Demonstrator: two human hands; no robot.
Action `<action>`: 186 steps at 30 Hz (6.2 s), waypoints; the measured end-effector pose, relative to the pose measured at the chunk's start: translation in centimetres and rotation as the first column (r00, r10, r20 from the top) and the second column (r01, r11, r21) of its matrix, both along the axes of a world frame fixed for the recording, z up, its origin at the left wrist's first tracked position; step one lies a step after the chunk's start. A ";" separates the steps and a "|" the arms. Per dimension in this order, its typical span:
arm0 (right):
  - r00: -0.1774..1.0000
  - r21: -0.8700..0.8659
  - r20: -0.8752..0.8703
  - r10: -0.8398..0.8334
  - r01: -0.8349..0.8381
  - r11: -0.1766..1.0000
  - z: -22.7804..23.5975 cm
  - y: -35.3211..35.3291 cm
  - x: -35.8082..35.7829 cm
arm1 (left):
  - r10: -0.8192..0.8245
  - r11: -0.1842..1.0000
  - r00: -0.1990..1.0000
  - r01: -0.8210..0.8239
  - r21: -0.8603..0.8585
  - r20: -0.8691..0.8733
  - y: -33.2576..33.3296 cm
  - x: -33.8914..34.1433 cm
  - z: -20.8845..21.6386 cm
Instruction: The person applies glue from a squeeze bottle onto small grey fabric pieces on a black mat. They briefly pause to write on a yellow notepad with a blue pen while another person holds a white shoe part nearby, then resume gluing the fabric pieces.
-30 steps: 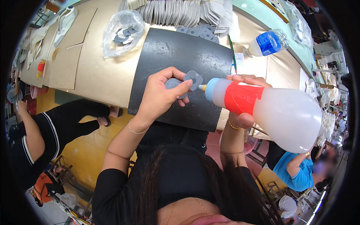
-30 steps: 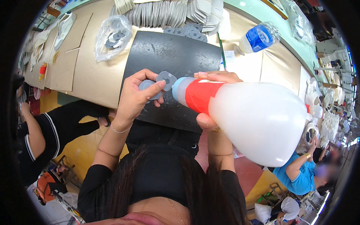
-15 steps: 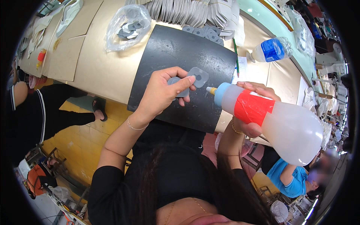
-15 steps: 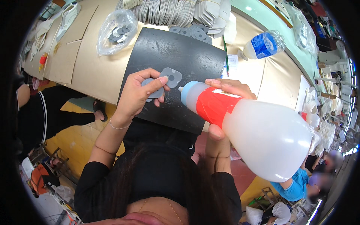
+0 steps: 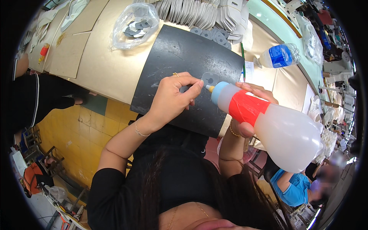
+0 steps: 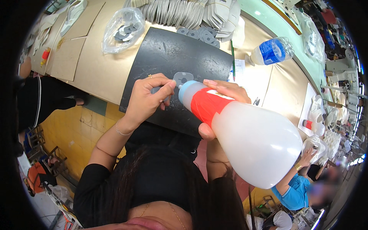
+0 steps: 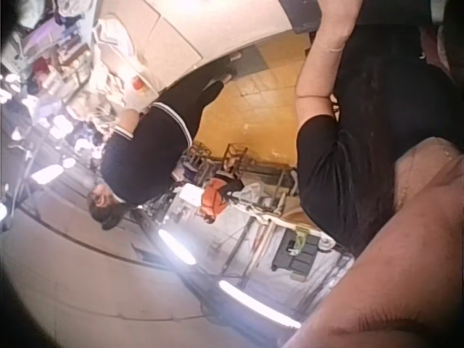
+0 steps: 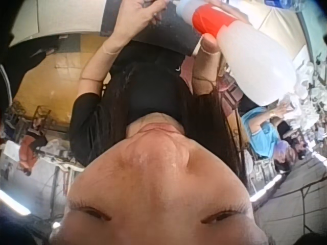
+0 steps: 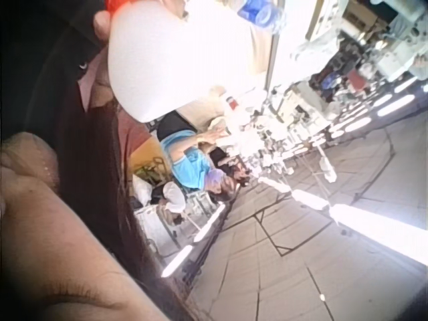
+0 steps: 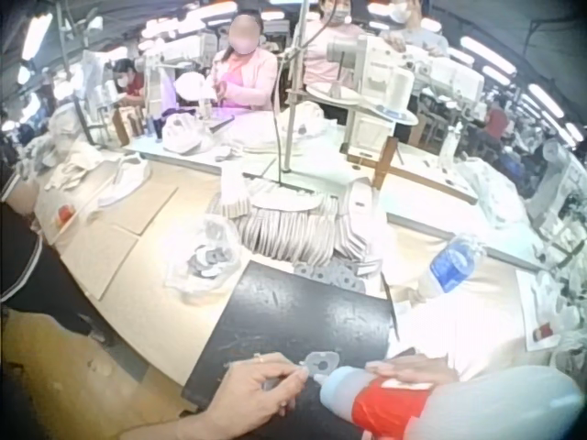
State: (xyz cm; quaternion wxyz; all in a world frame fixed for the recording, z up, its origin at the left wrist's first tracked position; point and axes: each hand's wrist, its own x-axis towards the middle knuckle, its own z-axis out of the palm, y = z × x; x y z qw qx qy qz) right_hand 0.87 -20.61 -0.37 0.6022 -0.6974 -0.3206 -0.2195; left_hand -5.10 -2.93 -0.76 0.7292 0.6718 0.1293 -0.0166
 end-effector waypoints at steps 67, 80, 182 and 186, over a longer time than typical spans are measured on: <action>0.907 0.305 -0.271 -0.322 0.398 0.865 -1.0 -5.0 2.6 | -0.298 0.896 0.947 0.321 0.308 -0.120 0.1 9.9 -3.5; 0.883 0.304 -0.350 -0.312 0.422 0.854 -1.4 -6.8 1.4 | -0.116 0.987 0.979 0.094 -0.133 -0.168 4.5 16.5 -7.3; 0.998 0.006 -0.063 0.030 -0.030 1.000 -0.5 -1.4 1.0 | -0.173 0.983 0.983 0.168 -0.078 -0.068 1.1 3.2 1.1; 0.993 0.145 -0.117 0.024 -0.007 0.989 -0.5 -1.2 0.5 | -0.126 0.988 0.990 0.118 -0.101 -0.070 0.9 3.3 0.9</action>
